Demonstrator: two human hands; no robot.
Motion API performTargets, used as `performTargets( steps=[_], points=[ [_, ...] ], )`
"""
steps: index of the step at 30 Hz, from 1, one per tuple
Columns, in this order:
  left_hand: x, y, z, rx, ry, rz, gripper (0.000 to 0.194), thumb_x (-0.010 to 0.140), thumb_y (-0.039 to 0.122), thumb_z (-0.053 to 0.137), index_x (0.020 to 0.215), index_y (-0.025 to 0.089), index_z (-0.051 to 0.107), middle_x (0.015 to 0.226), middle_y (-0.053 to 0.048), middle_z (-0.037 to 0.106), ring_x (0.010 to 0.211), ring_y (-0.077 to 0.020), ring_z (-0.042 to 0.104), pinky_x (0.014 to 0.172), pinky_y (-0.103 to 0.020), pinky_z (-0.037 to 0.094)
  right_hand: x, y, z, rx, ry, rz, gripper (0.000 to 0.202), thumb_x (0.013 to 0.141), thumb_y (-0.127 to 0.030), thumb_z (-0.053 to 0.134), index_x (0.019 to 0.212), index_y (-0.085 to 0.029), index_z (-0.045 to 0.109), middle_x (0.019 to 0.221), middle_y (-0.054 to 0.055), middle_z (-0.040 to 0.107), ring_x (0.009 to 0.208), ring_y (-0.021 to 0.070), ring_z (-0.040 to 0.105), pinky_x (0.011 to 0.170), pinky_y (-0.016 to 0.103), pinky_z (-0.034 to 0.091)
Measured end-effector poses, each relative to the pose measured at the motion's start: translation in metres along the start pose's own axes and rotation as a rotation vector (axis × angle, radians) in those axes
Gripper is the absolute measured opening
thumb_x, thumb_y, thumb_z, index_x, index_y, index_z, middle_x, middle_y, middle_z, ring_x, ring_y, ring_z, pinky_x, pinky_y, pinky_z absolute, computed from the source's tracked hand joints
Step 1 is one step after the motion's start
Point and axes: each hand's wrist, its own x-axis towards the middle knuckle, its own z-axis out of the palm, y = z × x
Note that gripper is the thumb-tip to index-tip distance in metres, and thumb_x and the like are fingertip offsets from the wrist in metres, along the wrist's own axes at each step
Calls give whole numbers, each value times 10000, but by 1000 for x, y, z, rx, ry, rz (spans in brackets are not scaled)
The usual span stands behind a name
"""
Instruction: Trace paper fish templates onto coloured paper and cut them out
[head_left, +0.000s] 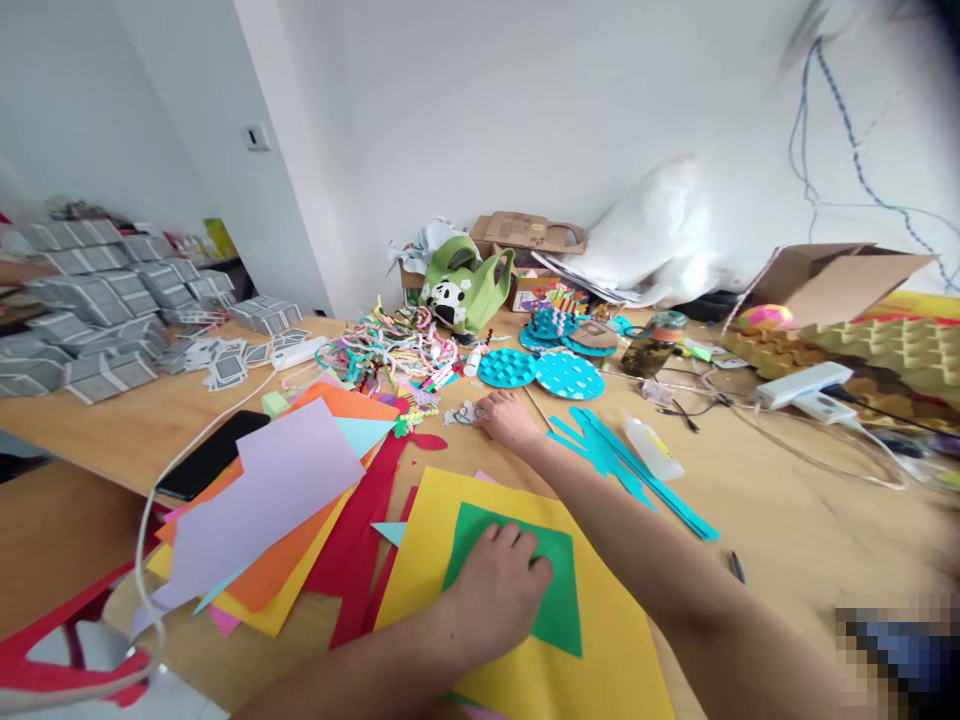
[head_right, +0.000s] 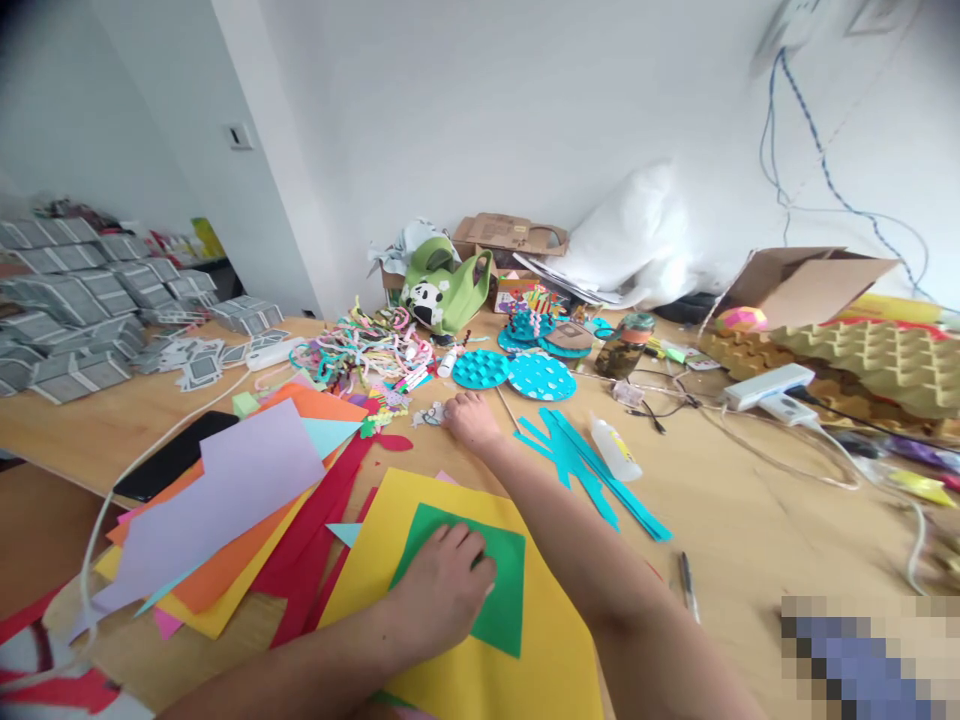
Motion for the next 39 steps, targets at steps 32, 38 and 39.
performTargets(
  steps=[32, 38, 39],
  points=[
    [0, 1, 4, 2, -6, -32, 57, 893, 221, 503, 905, 182, 542, 914, -65, 540, 881, -226, 497, 744, -374, 417, -3, 25, -2, 458, 195, 514, 163, 754, -327, 624, 786, -167, 623, 917, 109, 676, 932, 257, 600, 767, 326, 404],
    [-1, 1, -2, 10, 9, -18, 91, 915, 217, 470, 895, 181, 552, 910, -67, 551, 876, -223, 501, 745, -371, 420, 1, 33, -18, 917, 371, 589, 85, 718, -266, 545, 731, -182, 544, 619, -22, 558, 629, 136, 554, 577, 233, 416],
    [-2, 1, -3, 7, 8, -16, 97, 918, 228, 470, 897, 181, 553, 915, -67, 553, 882, -224, 501, 752, -372, 421, -1, 35, -24, 988, 411, 592, 73, 711, -254, 539, 731, -185, 526, 599, -35, 534, 613, 125, 545, 577, 229, 423]
  ],
)
